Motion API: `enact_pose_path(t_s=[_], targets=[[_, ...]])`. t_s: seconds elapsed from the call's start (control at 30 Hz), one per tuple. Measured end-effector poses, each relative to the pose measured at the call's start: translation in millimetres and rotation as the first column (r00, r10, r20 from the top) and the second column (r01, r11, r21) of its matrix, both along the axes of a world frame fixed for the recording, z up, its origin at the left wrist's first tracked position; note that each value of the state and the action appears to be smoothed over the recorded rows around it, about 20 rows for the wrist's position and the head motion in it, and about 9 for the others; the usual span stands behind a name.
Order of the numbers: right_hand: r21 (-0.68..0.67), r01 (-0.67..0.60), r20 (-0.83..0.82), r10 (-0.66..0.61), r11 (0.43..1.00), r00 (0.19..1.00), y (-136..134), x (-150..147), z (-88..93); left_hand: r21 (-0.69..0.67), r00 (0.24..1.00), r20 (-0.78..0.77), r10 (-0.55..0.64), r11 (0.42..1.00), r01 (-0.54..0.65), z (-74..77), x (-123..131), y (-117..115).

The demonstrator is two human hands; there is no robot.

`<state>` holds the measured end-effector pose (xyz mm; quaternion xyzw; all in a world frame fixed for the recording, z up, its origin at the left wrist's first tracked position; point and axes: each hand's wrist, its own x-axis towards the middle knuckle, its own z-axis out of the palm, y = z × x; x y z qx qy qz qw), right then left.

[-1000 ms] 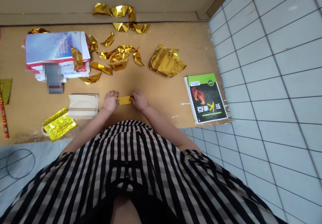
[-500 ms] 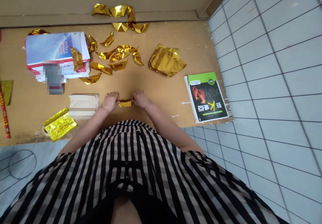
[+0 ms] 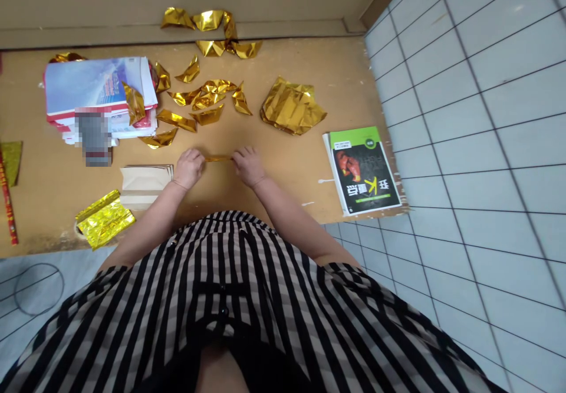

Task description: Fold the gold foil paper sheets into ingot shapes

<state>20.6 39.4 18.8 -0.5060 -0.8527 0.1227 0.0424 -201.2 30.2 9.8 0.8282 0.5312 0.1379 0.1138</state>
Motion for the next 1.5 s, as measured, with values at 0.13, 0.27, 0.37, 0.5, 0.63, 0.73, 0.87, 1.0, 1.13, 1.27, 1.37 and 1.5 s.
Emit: enact_pose_path(t_s=[0.13, 0.27, 0.37, 0.5, 0.63, 0.73, 0.87, 1.0, 1.13, 1.27, 1.37, 1.5], targets=[[-0.064, -0.135, 0.075, 0.139, 0.989, 0.987, -11.2, -0.1, -6.1, -0.030, 0.991, -0.082, -0.103, 0.994, 0.101, -12.4, -2.3, -18.3], [-0.113, -0.199, 0.092, 0.209, 0.974, 0.973, -28.6, 3.8, -15.6, -0.086, 0.985, -0.084, -0.150, 0.986, 0.143, -24.5, -6.2, -38.5], [-0.107, -0.194, 0.096, 0.204, 0.975, 0.974, -37.2, 5.3, -18.9, -0.091, 0.988, -0.054, -0.145, 0.986, 0.140, -28.0, -8.0, -47.7], [-0.070, -0.206, 0.114, 0.213, 0.976, 0.970, -43.8, 0.1, -19.5, -0.072, 0.990, -0.036, -0.135, 0.989, 0.132, -30.9, -4.1, -55.8], [-0.072, -0.208, 0.125, 0.215, 0.976, 0.968, -47.2, -5.7, -21.1, -0.110, 0.987, -0.075, -0.142, 0.985, 0.133, -32.9, 5.0, -62.1], [-0.068, -0.201, 0.119, 0.208, 0.977, 0.971, -48.3, -5.3, -23.2, -0.151, 0.978, -0.129, -0.161, 0.978, 0.141, -30.5, 10.7, -64.6], [-0.045, -0.192, 0.114, 0.196, 0.980, 0.974, -51.0, -6.5, -24.6, -0.178, 0.969, -0.183, -0.168, 0.975, 0.136, -25.8, 13.9, -65.5], [-0.042, -0.235, 0.090, 0.238, 0.971, 0.967, -56.0, -16.3, -23.7, -0.205, 0.964, -0.202, -0.173, 0.970, 0.132, -24.5, 14.6, -66.0], [-0.063, -0.249, 0.086, 0.254, 0.967, 0.963, -58.3, -23.8, -23.6, -0.216, 0.965, -0.198, -0.170, 0.968, 0.127, -24.6, 15.1, -67.1], [-0.077, -0.234, 0.096, 0.241, 0.969, 0.966, -57.8, -21.2, -25.5, -0.206, 0.969, -0.195, -0.149, 0.973, 0.108, -25.5, 16.4, -68.2], [-0.076, -0.218, 0.102, 0.225, 0.973, 0.969, -57.6, -13.8, -27.6, -0.207, 0.974, -0.185, -0.133, 0.974, 0.094, -26.6, 17.2, -68.6], [-0.028, -0.175, 0.111, 0.177, 0.984, 0.978, -59.0, 1.6, -31.4, -0.208, 0.975, -0.183, -0.122, 0.975, 0.083, -23.9, 18.3, -68.3]])
